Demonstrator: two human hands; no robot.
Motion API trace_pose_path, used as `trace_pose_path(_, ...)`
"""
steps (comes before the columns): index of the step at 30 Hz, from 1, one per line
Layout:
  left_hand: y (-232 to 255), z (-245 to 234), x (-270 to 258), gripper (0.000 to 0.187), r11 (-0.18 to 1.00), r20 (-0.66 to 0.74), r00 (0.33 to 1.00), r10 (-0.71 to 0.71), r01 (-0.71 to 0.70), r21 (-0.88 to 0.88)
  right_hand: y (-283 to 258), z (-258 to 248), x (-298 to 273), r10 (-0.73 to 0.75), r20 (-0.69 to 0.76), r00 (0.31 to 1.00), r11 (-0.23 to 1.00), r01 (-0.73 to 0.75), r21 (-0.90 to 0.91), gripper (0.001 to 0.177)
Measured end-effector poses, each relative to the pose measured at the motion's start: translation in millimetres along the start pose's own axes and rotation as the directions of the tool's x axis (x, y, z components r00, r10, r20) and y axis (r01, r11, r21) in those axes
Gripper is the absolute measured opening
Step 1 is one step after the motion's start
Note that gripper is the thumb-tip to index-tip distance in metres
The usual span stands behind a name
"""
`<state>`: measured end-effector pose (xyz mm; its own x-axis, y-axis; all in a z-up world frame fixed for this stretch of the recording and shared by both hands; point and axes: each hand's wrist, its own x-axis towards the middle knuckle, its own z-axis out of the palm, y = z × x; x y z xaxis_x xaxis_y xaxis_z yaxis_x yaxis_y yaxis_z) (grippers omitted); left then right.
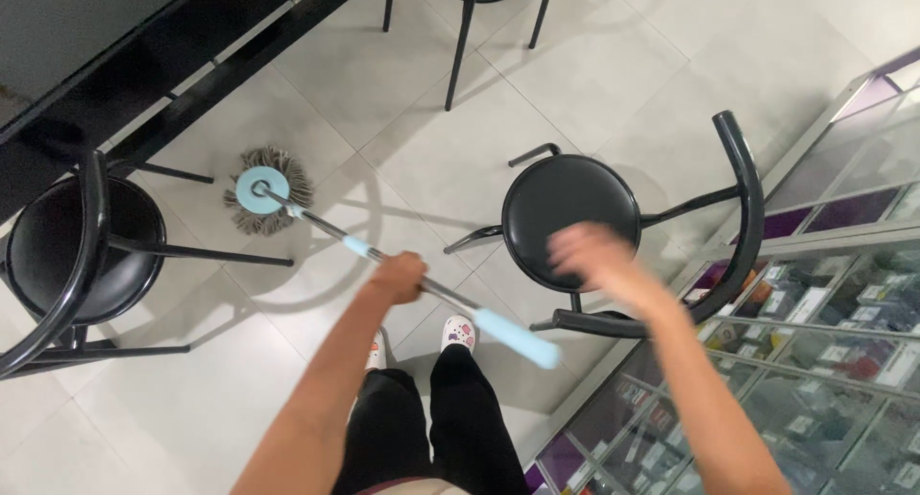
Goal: Mop the floor area around a table and chairs.
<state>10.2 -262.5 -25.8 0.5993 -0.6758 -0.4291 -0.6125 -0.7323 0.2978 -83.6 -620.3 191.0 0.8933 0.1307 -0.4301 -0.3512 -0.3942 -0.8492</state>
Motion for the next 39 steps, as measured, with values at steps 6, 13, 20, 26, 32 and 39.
trace_pose_path(6, 56, -26, 1, 0.024, 0.961, 0.051, 0.96, 0.274, -0.272, -0.042, -76, 85, -47, 0.419, 0.419, 0.806, 0.894, -0.285, -0.346, 0.073)
trace_pose_path(13, 67, -57, -15, 0.023, 0.897, 0.096, 0.894, 0.438, -0.442, 0.027, -87, 128, -81, 0.508, 0.259, 0.822, 0.861, -0.483, -0.156, 0.075)
trace_pose_path(20, 30, -48, -11, 0.02, 0.91, 0.049, 0.913, 0.404, -0.407, 0.083, -100, 173, -82, 0.549, 0.08, 0.832, 0.767, -0.464, -0.443, 0.07)
trace_pose_path(26, -46, -47, -35, 0.058, 0.979, -0.084, 0.976, 0.2, -0.195, 0.06, -60, 237, -26, 0.39, -0.077, 0.918, 0.788, -0.376, -0.488, 0.069)
trace_pose_path(32, -168, -34, -96, 0.08, 0.984, -0.111, 0.979, -0.17, 0.163, -0.075, 22, 294, 139, 0.161, -0.147, 0.976, 0.863, -0.211, -0.459, 0.064)
trace_pose_path(39, -187, -46, -138, 0.066, 0.947, -0.019, 0.948, -0.319, 0.319, 0.019, -51, 320, 202, 0.536, -0.112, 0.837, 0.753, -0.534, -0.384, 0.066)
